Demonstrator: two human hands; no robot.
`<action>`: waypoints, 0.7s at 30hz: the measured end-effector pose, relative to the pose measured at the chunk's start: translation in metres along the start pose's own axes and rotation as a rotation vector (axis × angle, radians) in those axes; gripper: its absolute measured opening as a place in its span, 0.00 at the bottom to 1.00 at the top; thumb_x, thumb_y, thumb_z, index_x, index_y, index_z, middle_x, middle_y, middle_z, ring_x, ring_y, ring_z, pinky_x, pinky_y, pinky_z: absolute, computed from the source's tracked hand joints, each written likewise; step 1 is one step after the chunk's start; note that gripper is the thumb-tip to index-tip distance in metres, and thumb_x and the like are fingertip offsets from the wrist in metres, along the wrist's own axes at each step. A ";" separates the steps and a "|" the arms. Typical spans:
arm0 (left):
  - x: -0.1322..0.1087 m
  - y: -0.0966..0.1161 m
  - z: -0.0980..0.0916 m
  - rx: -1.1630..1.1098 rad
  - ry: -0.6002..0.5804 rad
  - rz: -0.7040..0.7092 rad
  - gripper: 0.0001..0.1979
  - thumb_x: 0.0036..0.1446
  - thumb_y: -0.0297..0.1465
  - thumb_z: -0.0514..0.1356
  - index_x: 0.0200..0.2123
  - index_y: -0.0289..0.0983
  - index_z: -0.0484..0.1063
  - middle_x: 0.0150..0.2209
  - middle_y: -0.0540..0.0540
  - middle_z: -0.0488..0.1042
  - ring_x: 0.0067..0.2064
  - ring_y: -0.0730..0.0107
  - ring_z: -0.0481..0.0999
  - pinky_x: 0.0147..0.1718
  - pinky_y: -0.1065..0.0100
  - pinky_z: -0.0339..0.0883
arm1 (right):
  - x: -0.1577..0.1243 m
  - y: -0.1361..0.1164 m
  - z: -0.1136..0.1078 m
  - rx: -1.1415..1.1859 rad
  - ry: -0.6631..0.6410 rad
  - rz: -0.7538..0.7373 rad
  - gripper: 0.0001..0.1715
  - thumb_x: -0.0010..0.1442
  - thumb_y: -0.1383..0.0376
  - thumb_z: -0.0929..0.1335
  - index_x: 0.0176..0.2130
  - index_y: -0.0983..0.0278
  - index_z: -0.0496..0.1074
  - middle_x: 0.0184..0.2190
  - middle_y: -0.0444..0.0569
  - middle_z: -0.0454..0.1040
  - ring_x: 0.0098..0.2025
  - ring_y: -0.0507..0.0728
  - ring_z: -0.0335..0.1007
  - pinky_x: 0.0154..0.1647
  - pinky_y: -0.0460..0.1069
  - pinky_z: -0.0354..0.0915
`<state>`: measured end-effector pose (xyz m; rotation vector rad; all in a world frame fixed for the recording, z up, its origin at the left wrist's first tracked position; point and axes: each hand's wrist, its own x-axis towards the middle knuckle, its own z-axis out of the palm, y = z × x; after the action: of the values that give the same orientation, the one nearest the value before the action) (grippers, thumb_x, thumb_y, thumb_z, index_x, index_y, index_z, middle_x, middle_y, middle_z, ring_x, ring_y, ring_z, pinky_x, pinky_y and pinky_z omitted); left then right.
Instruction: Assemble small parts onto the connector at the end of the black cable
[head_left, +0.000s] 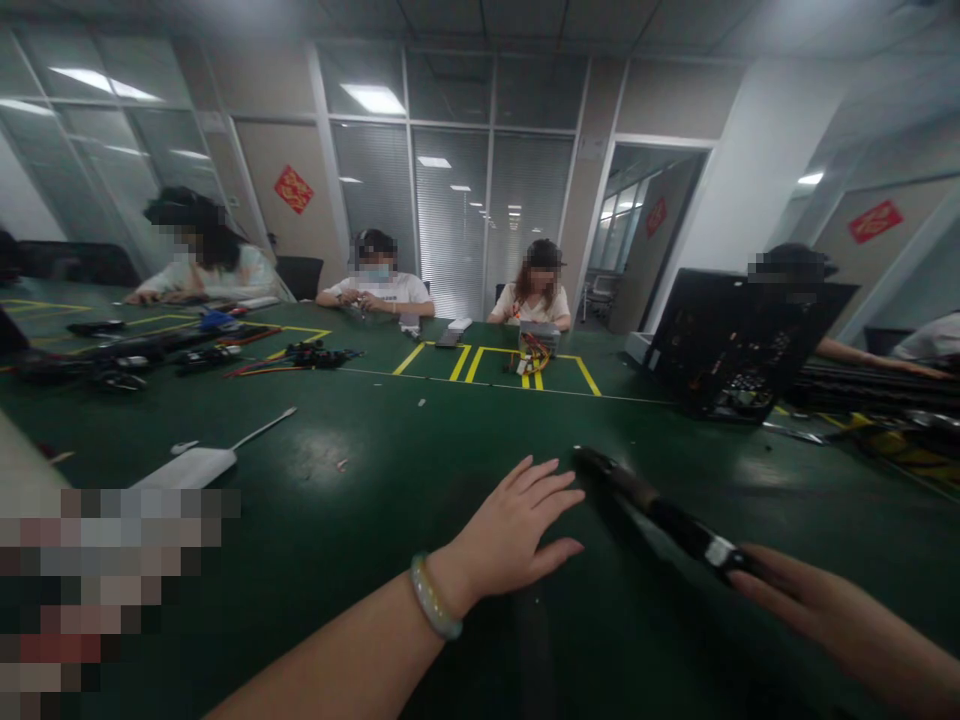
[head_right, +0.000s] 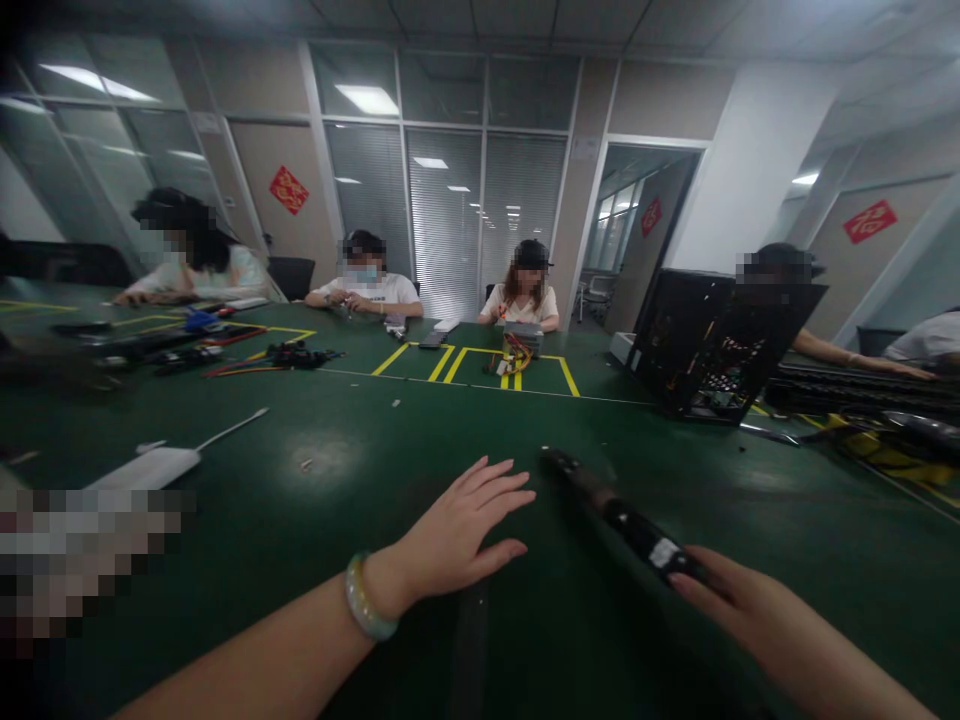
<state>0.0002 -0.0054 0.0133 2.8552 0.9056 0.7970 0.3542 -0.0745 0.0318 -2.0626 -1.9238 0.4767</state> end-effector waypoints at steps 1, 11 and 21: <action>0.000 0.003 -0.002 0.003 0.010 0.014 0.25 0.63 0.44 0.53 0.60 0.42 0.59 0.62 0.47 0.60 0.66 0.62 0.51 0.65 0.53 0.41 | 0.006 -0.020 0.011 0.086 -0.166 -0.075 0.23 0.61 0.51 0.62 0.51 0.56 0.73 0.47 0.51 0.77 0.48 0.64 0.73 0.48 0.53 0.68; -0.005 -0.006 0.007 0.138 0.032 -0.327 0.16 0.66 0.36 0.47 0.41 0.37 0.73 0.36 0.43 0.77 0.40 0.61 0.76 0.43 0.58 0.66 | 0.062 -0.172 0.075 0.132 -0.459 -0.502 0.17 0.56 0.63 0.69 0.47 0.61 0.72 0.47 0.49 0.75 0.48 0.60 0.70 0.50 0.51 0.63; -0.003 -0.009 0.010 0.180 -0.009 -0.291 0.19 0.66 0.38 0.46 0.31 0.36 0.72 0.30 0.45 0.74 0.33 0.64 0.73 0.36 0.61 0.65 | 0.046 -0.135 0.039 -0.102 -0.208 -0.298 0.21 0.59 0.50 0.65 0.45 0.60 0.74 0.40 0.50 0.75 0.40 0.60 0.72 0.38 0.51 0.64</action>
<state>-0.0018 0.0017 0.0017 2.7688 1.4162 0.7015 0.2184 -0.0192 0.0511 -1.7977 -2.3727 0.5503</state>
